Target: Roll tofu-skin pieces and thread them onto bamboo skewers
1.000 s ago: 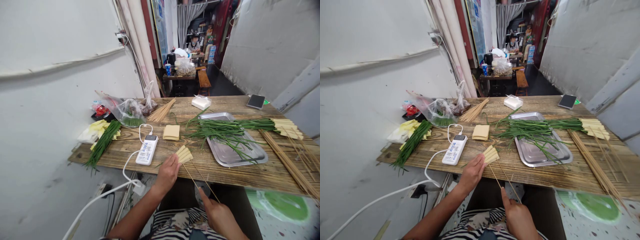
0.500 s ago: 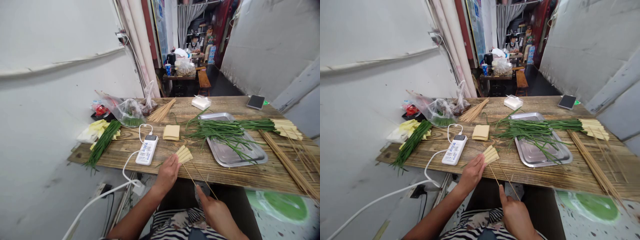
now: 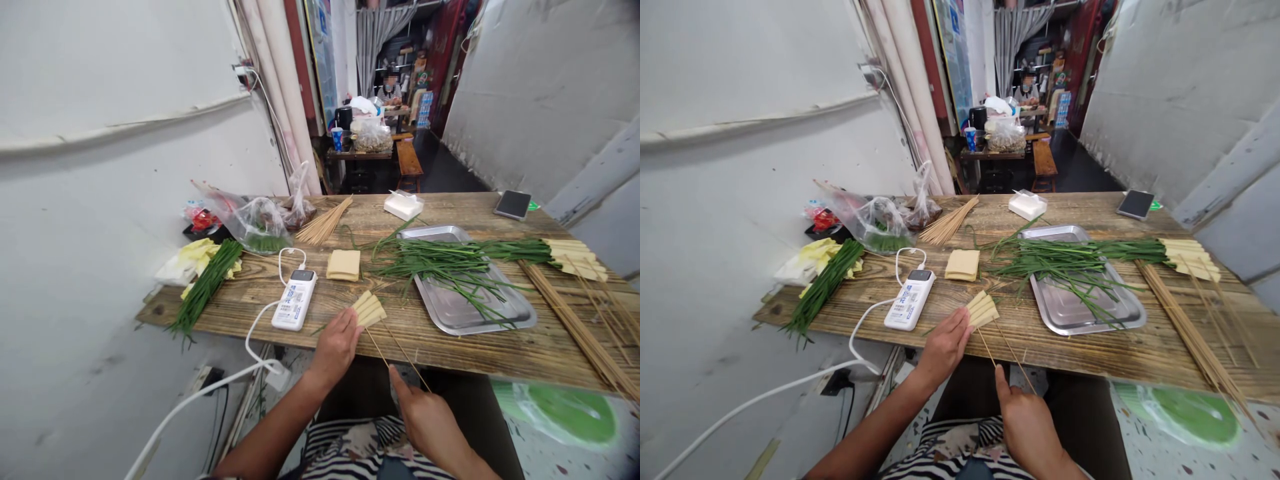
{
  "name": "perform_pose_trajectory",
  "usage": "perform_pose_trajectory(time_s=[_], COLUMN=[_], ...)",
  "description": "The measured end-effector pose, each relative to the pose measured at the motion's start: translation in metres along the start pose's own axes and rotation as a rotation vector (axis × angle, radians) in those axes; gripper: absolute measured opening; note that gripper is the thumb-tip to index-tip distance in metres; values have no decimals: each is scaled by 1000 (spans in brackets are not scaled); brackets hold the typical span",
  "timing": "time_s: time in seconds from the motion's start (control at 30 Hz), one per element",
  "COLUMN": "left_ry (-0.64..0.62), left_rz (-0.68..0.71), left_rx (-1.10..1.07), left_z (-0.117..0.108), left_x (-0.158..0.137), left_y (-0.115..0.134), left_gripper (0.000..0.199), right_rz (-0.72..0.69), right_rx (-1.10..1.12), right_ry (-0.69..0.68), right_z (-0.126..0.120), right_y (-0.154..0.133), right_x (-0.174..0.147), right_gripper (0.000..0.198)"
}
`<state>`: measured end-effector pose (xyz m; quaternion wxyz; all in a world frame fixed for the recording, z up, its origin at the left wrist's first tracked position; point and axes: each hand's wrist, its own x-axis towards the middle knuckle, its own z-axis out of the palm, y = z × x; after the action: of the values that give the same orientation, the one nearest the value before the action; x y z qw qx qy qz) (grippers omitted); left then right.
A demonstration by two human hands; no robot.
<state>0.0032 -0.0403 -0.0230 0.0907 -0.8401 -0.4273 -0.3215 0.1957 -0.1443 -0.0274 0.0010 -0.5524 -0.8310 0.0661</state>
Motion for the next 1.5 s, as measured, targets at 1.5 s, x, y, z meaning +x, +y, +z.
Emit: perform_pose_trajectory(time_s=[1.5], left_ry=[-13], left_rz=[-198], left_rx=[-35], left_z=[-11], left_x=[-7], left_y=[3], left_gripper=[55], right_rz=[86], right_rx=[10], right_ry=[-94], right_z=[-59], right_y=[-12], right_x=[44], right_gripper=[47])
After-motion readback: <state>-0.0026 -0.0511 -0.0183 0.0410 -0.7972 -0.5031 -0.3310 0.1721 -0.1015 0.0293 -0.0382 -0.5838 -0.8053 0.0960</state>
